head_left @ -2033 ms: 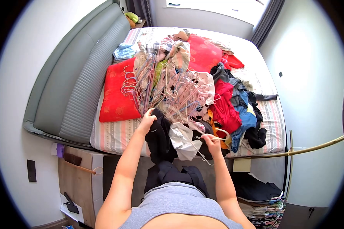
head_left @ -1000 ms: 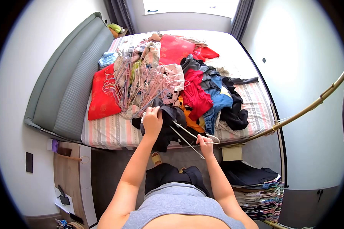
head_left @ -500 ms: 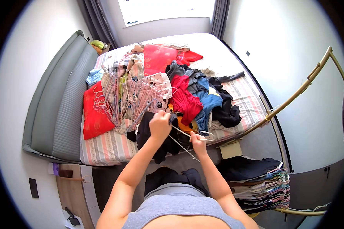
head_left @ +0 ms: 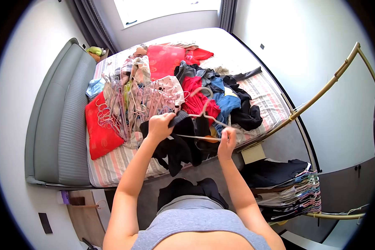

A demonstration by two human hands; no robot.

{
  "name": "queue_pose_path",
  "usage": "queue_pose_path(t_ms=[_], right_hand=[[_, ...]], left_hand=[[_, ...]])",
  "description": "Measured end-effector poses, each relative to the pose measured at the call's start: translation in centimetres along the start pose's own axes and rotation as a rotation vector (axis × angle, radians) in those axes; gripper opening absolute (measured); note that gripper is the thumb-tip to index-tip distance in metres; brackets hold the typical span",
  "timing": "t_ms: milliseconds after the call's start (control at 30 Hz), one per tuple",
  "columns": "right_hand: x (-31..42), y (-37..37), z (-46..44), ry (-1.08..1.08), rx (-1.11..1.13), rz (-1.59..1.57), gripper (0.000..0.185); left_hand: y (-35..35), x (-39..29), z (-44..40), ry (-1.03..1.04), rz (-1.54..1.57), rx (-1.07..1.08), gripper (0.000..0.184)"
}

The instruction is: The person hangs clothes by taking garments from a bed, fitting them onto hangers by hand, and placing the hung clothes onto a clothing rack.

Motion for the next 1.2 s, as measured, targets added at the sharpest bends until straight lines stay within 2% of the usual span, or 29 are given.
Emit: queue_pose_path(t_ms=[33,100,133,167,233,300,333,433,500,533,567,633,767,833,933,967,1033,1100,1167,1200], right_hand=[[-0.3,-0.5,1.4,0.007,0.091,-0.025,0.007],[-0.8,1.1,4.3,-0.006,0.428,0.026,0.011],[-0.5,2.3,5.5,0.098,0.579,0.02,0.018],[-0.9,3.5,7.1,0.166,0.612,-0.058,0.032],[-1.6,5.5,9.3,-0.014,0.745,-0.009,0.048],[-3.4,7.8,11.0,0.076,1.194,0.007,0.06],[-3.3,7.9,12.0,-0.058,1.214,0.134,0.051],[-5.5,7.4,12.2,0.114,1.703,0.521,0.039],[-7.4,6.2,12.0,0.118,1.497,0.583,0.031],[-6.6,5.6,10.0,0.152,1.476,0.589,0.031],[-6.9,4.9,9.2,0.096,1.361,0.587,0.033],[-6.2,4.1,7.0,0.055,1.224,0.685,0.035],[-5.8,3.0,4.9,0.163,1.064,0.814,0.038],[-4.9,2.6,4.8,0.003,0.916,0.852,0.035],[-1.9,2.5,4.6,0.193,0.845,0.658,0.036],[0.4,2.5,4.3,0.126,0.807,0.464,0.033],[5.5,3.2,3.6,0.35,1.08,-0.068,0.023],[9.0,4.4,3.5,0.293,0.726,-0.576,0.012],[6.2,2.9,3.9,0.456,0.473,-0.399,0.007],[5.6,2.7,3.7,0.462,0.394,-0.162,0.011]], left_hand=[[-0.4,0.7,-0.1,-0.025,0.02,-0.066,0.025],[-1.3,1.4,-0.2,-0.073,0.036,-0.12,0.023],[-1.6,1.6,-0.2,-0.068,0.048,-0.129,0.023],[-2.0,1.8,-0.1,-0.066,0.059,-0.14,0.022],[-2.7,2.2,0.2,-0.069,0.088,-0.155,0.021],[-3.4,2.5,0.6,-0.079,0.123,-0.159,0.02],[-3.7,2.9,0.8,-0.069,0.134,-0.186,0.019],[-5.2,5.6,1.4,-0.158,0.155,-0.189,0.019],[-6.2,8.6,2.0,-0.212,0.146,-0.189,0.017],[-6.3,10.2,2.3,-0.207,0.126,-0.185,0.018],[-6.2,11.9,2.8,-0.201,0.107,-0.178,0.018],[-5.7,14.8,3.9,-0.069,0.026,-0.173,0.02],[-4.6,16.2,5.3,0.138,-0.17,-0.017,0.029],[-3.2,16.5,5.5,0.169,-0.245,-0.051,0.031],[-1.1,16.9,5.1,0.087,-0.336,-0.13,0.03],[-0.4,17.0,4.9,0.06,-0.362,-0.138,0.03],[0.5,16.6,4.5,0.038,-0.318,-0.147,0.03],[1.2,15.5,4.0,0.061,-0.185,-0.145,0.029],[1.6,13.7,3.4,0.082,-0.001,-0.063,0.033],[2.2,12.8,3.3,0.101,0.043,-0.015,0.034]])
Point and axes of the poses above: each hand's wrist, its own z-axis away from the middle knuckle, its own y-axis out of the palm, x = y × z, the point moved 2 cm from there along -z, towards the middle knuckle, and after that the axes turned 13 degrees about -y, right-handed, at the moved point
